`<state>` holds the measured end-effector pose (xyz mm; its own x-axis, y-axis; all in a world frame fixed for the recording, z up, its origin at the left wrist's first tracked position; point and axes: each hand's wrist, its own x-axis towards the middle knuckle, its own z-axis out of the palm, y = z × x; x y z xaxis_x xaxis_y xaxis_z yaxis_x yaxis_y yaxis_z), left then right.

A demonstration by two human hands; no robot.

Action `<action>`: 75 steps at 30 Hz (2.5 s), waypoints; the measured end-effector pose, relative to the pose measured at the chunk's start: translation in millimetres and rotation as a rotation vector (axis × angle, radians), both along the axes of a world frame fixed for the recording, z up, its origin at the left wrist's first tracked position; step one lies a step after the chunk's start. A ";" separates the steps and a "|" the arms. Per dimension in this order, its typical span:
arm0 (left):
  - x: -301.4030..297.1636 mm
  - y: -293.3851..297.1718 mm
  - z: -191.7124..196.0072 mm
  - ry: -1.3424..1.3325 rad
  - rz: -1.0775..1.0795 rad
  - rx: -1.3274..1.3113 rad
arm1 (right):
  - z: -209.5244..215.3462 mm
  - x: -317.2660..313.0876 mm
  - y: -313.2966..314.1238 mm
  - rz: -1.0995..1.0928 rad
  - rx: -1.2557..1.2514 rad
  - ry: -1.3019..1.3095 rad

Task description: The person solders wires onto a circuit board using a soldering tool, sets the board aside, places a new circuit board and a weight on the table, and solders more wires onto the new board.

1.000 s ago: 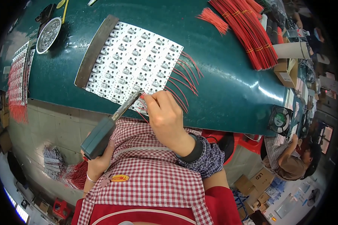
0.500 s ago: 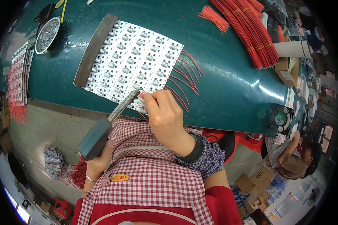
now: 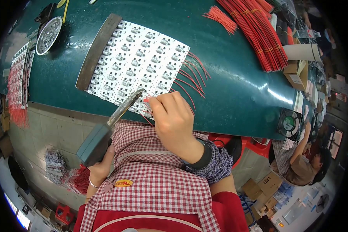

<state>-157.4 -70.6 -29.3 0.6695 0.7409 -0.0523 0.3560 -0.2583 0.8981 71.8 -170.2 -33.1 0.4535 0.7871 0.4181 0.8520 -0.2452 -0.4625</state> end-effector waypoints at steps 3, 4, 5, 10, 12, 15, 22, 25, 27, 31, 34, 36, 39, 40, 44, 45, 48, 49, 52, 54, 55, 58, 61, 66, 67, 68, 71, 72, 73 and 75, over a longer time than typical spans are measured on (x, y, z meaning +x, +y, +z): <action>2.2 -0.5 1.4 0.008 0.019 -0.030 | 3.8 5.5 -0.9 -0.030 0.019 0.064; 2.5 -1.0 1.2 0.008 0.020 -0.031 | 3.1 8.9 -0.9 -0.029 0.018 0.065; 2.8 -1.1 0.4 0.011 0.023 -0.052 | 1.6 13.2 0.1 0.009 -0.005 0.065; 10.5 3.0 5.8 0.019 -0.024 -0.005 | -2.9 21.7 0.4 0.087 -0.047 0.059; 11.1 3.8 4.2 0.011 -0.061 0.044 | -0.4 22.9 1.4 0.101 -0.080 0.052; 9.5 1.4 1.6 0.010 -0.045 -0.014 | 1.0 23.8 1.4 0.110 -0.114 0.058; 22.1 6.0 7.9 -0.011 -0.071 0.046 | 2.9 23.9 2.7 0.122 -0.131 0.034; 24.3 8.3 8.9 0.004 -0.124 0.152 | 3.4 23.9 3.0 0.127 -0.134 0.021; 24.9 8.2 8.7 -0.023 -0.153 0.268 | 3.4 23.3 3.0 0.123 -0.131 0.017; 26.1 9.1 11.5 -0.034 -0.157 0.278 | 4.3 23.2 3.5 0.124 -0.148 0.021; 11.0 5.2 4.7 0.011 -0.162 0.236 | 5.8 23.0 4.0 0.123 -0.154 0.027; -1.6 0.4 1.2 0.026 -0.069 0.098 | 5.6 22.6 4.5 0.124 -0.151 0.022; -7.1 1.3 -1.8 0.033 -0.109 0.139 | 6.0 22.4 3.8 0.119 -0.166 0.026; -7.4 2.3 -3.1 0.033 -0.109 0.139 | 6.0 22.1 4.1 0.119 -0.167 0.026; -3.9 1.6 -2.6 0.018 -0.106 0.123 | 5.8 22.4 4.6 0.089 -0.123 0.001; -2.6 0.9 -1.1 0.045 -0.061 0.097 | 5.8 22.6 4.7 0.073 -0.083 -0.015; 2.0 3.2 -0.6 0.050 -0.071 0.103 | -0.1 24.0 5.9 0.039 -0.009 0.007; 3.2 3.4 -1.8 0.050 -0.071 0.102 | -2.2 24.3 6.7 0.039 -0.009 0.007; 7.7 4.1 -4.6 0.023 -0.079 0.082 | -7.1 24.5 7.8 0.032 0.017 0.034; 13.0 4.4 -4.0 0.033 -0.083 0.046 | -8.1 24.3 7.1 0.020 0.001 0.027; 14.0 4.9 -3.8 0.034 -0.084 0.045 | -8.1 24.1 7.3 0.019 0.001 0.028; 15.8 6.3 -5.1 0.048 -0.120 0.058 | -8.7 22.2 7.2 0.007 -0.009 0.052; 18.0 8.9 -5.2 0.043 -0.158 0.075 | -6.4 21.2 7.0 -0.021 -0.051 0.081; 39.1 16.6 8.9 -0.050 -0.176 0.188 | -6.6 21.0 7.4 -0.027 -0.054 0.086; 40.7 16.6 10.0 -0.050 -0.176 0.187 | -6.1 20.7 7.7 -0.028 -0.054 0.087; 42.1 16.4 11.0 -0.044 -0.167 0.174 | -5.1 20.2 8.0 -0.033 -0.058 0.088; 43.7 17.5 13.4 -0.029 -0.160 0.151 | -5.7 19.8 8.6 -0.038 -0.057 0.081; 43.9 17.8 14.2 -0.022 -0.163 0.142 | -6.1 19.7 8.6 -0.038 -0.052 0.071; 44.0 18.0 15.5 -0.021 -0.163 0.142 | -5.9 19.6 8.6 -0.038 -0.052 0.071; 44.3 18.4 17.3 0.019 -0.163 0.142 | -5.4 19.6 8.7 -0.036 -0.047 0.073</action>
